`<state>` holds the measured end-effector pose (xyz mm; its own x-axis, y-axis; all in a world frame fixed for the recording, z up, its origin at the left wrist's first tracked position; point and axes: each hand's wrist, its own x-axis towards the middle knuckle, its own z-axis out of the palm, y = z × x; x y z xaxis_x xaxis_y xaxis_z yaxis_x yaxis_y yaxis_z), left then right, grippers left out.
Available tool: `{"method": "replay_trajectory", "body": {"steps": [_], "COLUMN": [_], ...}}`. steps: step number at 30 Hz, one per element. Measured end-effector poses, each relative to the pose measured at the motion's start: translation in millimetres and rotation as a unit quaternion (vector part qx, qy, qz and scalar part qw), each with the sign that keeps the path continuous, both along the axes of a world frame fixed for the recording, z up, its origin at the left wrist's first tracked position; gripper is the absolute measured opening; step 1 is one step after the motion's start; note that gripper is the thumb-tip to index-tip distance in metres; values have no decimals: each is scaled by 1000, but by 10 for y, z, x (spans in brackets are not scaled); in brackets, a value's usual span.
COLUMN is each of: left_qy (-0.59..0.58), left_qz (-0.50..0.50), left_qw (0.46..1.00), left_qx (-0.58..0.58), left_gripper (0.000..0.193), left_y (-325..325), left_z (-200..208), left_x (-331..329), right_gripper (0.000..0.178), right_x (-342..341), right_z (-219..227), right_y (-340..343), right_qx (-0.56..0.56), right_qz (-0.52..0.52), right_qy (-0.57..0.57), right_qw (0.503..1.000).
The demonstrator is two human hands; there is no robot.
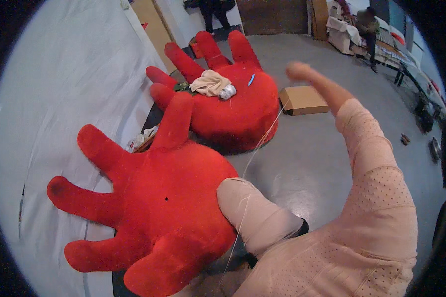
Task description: The person sews a large red plush toy using a needle and white thread. They repeatedly insert the needle into the fabric, pull the thread through, and adjust the toy's position to continue stitching along seams.
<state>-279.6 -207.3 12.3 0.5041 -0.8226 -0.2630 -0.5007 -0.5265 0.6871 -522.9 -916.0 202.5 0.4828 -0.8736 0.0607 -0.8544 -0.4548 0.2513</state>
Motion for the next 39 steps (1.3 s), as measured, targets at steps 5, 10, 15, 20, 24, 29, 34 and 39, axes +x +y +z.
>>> {"method": "replay_trajectory", "body": {"steps": [5, 10, 15, 20, 24, 29, 34, 39], "left_qy": [-17, -48, 13, 69, 167, 243, 174, 21], "left_qz": [14, 0, 82, 420, 472, 300, 221, 206], "left_qw": [999, 999, 997, 904, 795, 888, 954, 972], "left_qx": [23, -8, -11, -39, -342, -249, -106, -113], "left_gripper": [15, 15, 15, 17, 20, 18, 21, 19], "left_y": [70, 564, 1303, 2037, 1587, 352, -75, 181], "left_z": [1, -114, 135, 444, 309, 12, -480, -1024], "left_x": [29, 258, 695, 1394, 2079, 2725, 2733, 2850], "right_gripper": [9, 10, 5, 12, 3, 6, 7, 9], "right_x": [-320, -121, 560, 1524, 2365, 3093, 3517, 4075], "right_z": [299, 202, -231, -1057, -1378, -1761, -2110, -2212], "right_y": [180, 538, 1535, 2516, 3420, 4148, 4372, 4638], "right_qx": [56, 77, 191, 65, 287, 498, 722, 746], "right_qz": [-44, -7, 79, 415, 445, 426, 251, 283], "right_qy": [-834, -845, -591, -271, -334, -348, -345, -268], "right_qw": [547, 529, 780, 866, 779, 670, 544, 540]}}
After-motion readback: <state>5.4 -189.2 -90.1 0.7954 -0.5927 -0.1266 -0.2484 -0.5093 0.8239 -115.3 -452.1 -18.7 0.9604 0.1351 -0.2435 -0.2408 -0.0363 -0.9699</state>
